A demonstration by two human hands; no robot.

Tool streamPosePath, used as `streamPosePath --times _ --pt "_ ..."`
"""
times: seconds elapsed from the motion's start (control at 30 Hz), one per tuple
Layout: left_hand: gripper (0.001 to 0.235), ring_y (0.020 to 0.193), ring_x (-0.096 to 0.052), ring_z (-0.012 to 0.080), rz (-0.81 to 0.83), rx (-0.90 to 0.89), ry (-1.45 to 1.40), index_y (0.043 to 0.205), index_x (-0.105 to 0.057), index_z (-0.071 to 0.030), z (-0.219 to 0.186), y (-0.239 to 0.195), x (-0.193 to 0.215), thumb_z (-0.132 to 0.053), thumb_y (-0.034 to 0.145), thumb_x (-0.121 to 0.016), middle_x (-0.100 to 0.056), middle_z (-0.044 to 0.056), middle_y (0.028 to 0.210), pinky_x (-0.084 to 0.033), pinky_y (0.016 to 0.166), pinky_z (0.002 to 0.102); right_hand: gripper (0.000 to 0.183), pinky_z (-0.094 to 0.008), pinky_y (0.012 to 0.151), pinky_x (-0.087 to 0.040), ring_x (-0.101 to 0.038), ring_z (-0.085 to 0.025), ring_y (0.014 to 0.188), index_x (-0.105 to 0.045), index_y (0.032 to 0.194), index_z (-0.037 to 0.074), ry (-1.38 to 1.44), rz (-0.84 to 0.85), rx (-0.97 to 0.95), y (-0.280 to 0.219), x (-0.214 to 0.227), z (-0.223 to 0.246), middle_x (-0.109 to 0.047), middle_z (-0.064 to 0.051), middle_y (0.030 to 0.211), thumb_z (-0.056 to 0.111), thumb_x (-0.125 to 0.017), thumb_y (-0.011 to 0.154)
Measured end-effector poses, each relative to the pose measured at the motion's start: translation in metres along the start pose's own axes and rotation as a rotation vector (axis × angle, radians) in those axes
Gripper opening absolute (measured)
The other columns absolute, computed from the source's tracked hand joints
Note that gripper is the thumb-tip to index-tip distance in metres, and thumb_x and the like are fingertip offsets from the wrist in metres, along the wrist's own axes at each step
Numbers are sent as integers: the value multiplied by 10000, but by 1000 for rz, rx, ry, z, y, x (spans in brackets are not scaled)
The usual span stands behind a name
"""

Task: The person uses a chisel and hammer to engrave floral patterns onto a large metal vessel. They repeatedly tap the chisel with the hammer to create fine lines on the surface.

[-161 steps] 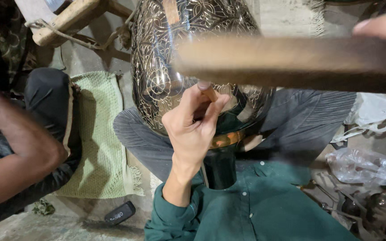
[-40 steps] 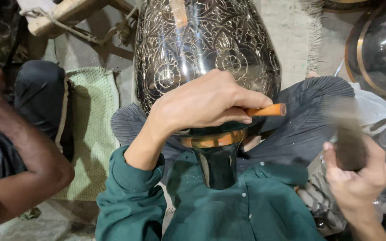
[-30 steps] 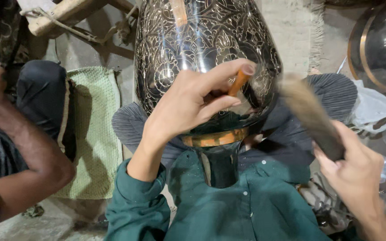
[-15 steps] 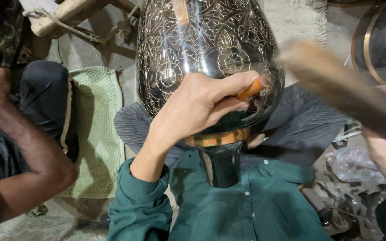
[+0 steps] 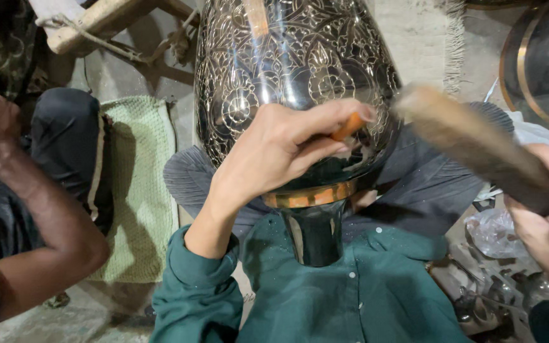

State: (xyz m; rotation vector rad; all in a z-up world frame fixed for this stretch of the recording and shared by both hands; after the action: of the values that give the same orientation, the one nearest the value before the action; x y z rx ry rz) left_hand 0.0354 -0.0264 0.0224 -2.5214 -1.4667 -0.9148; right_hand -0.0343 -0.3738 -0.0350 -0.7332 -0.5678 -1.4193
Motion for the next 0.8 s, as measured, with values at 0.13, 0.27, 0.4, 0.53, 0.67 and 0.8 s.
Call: streamPosePath --times 0.13,0.27,0.4,0.53,0.67,0.8 --pt "474 770 -739 239 -10 -19 39 1415 -574 -193 -2 -7 3 -155 990 -780 -714 55 940 -559 702 324 412 -310 739 -515 -668 -184 834 -583 1359 33 -83 -57 179 1 -2 32 -690 -127 1015 38 -727 973" --pt "493 724 -726 217 -15 1 92 1421 -576 -199 2 -9 -1 -148 975 -781 -709 52 901 -550 679 332 585 -393 696 -543 -708 -322 845 -651 1290 83 -470 -92 249 -1 -17 48 -735 -170 1035 -8 -804 733" --pt "482 740 -736 203 -22 7 68 1407 -578 -206 0 -9 -2 -145 972 -777 -741 53 957 -563 679 314 544 -336 750 -549 -722 -256 860 -652 1330 105 -375 -123 196 -6 -21 41 -732 -136 1030 -1 -808 820" --pt "456 802 -753 224 -10 -98 44 1400 -564 -202 -5 -9 -1 -154 999 -777 -760 56 991 -575 703 300 330 -241 794 -533 -665 -156 861 -599 1277 58 70 -178 142 -11 -13 27 -673 -103 1012 41 -721 971" --pt "466 765 -740 247 123 -94 -17 1394 -615 -193 0 3 -1 -124 961 -774 -755 69 929 -556 689 342 422 -259 791 -541 -689 -152 866 -604 1322 -16 -14 -137 184 -15 -12 27 -704 -137 1003 17 -750 927" --pt "424 737 -740 217 176 -138 -31 1372 -629 -176 1 10 -2 -112 975 -763 -741 69 870 -548 680 345 432 -295 797 -553 -703 -201 867 -649 1312 -14 -231 -202 245 -21 -19 33 -725 -188 1002 23 -811 912"
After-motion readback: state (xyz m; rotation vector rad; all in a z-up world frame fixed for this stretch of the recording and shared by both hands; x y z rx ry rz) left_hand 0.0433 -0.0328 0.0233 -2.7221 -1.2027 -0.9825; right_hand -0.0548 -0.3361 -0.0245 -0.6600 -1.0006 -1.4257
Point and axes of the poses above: each hand's wrist, its own y-axis towards the middle knuckle, its own x-axis out of the back of the hand, z = x × y, the point moved 4 cm from there along y, towards the middle knuckle
